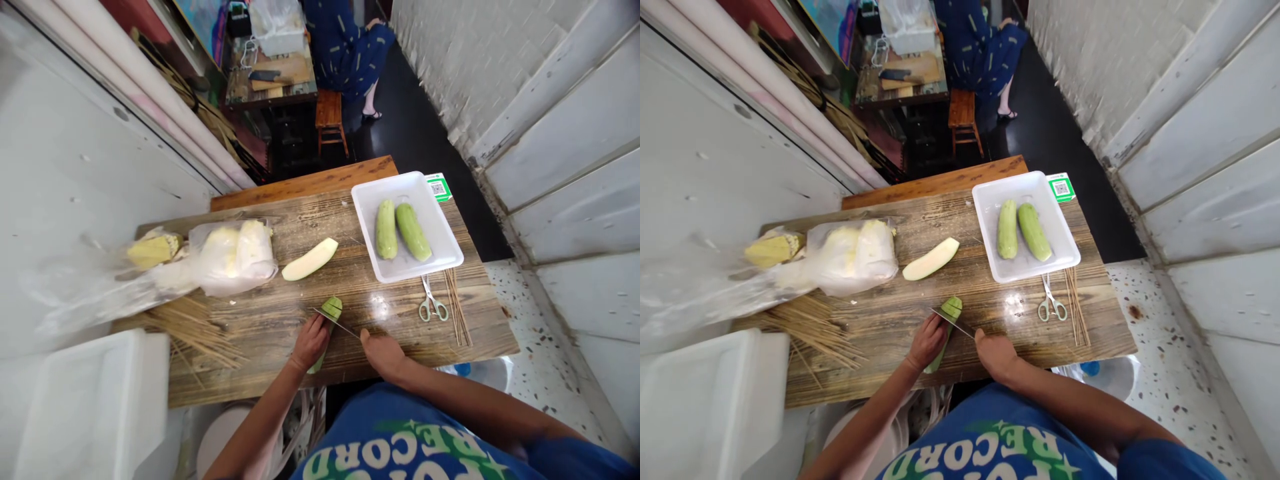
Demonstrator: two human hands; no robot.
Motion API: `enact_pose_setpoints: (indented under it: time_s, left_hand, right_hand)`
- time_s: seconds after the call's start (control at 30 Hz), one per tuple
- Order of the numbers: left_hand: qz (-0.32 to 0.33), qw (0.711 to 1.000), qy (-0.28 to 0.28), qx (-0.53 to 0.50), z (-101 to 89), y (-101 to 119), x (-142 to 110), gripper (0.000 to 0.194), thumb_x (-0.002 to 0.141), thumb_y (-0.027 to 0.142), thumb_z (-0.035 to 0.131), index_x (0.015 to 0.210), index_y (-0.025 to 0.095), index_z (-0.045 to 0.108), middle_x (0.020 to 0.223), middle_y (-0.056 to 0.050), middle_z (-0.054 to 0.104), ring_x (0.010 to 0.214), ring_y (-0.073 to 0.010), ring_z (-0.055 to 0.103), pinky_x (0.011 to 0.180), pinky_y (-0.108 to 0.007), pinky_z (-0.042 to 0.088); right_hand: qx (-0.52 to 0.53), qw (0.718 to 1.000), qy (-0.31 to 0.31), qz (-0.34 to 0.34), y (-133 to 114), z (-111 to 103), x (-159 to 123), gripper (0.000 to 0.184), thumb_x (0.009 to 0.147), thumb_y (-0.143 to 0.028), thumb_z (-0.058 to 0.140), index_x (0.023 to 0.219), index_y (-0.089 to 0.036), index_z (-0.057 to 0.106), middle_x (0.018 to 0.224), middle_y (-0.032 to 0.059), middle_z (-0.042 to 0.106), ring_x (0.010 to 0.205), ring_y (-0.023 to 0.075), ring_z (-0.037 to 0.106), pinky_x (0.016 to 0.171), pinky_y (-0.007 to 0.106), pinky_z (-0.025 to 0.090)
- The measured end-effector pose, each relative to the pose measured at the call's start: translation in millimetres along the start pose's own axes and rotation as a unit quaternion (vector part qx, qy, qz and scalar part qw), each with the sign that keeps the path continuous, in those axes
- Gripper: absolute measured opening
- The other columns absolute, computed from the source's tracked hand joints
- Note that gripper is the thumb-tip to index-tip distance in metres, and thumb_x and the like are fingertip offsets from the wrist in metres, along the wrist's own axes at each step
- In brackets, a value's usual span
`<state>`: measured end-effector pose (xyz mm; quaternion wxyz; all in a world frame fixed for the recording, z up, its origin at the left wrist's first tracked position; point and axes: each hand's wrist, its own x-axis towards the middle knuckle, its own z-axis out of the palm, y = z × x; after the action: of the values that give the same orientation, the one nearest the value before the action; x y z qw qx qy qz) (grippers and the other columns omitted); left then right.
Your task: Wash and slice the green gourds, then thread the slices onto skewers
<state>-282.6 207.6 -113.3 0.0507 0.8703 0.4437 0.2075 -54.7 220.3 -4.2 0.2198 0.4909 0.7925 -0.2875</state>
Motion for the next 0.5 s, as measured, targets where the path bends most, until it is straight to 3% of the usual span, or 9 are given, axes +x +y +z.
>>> enact_pose_setpoints:
  time_s: [0.27, 0.5]
  left_hand:
    - [0.006, 1.000, 0.008, 0.016, -4.4, 3.0, 3.5, 0.015, 0.083, 0.013, 0.048, 0.081, 0.017, 0.062, 0.084, -0.010, 0.065, 0.092, -0.0209, 0.060, 0.083, -0.039, 0.051]
    - [0.000, 1.000, 0.026, 0.014, -4.2, 4.3, 1.0, 0.013, 0.083, 0.013, 0.049, 0.081, 0.017, 0.062, 0.085, -0.009, 0.065, 0.090, -0.0202, 0.060, 0.083, -0.039, 0.050]
  right_hand:
    - [0.001, 0.999, 0.016, -0.028, -5.2, -2.4, -12.9, 0.016, 0.090, -0.010, 0.035, 0.100, -0.013, 0.048, 0.087, 0.0156, 0.070, 0.082, 0.0198, 0.069, 0.069, 0.026, 0.050]
    - [0.007, 0.999, 0.013, -0.043, -4.8, -4.2, -13.8, 0.018, 0.089, -0.008, 0.034, 0.101, -0.013, 0.047, 0.085, 0.0153, 0.070, 0.081, 0.0208, 0.069, 0.067, 0.027, 0.050]
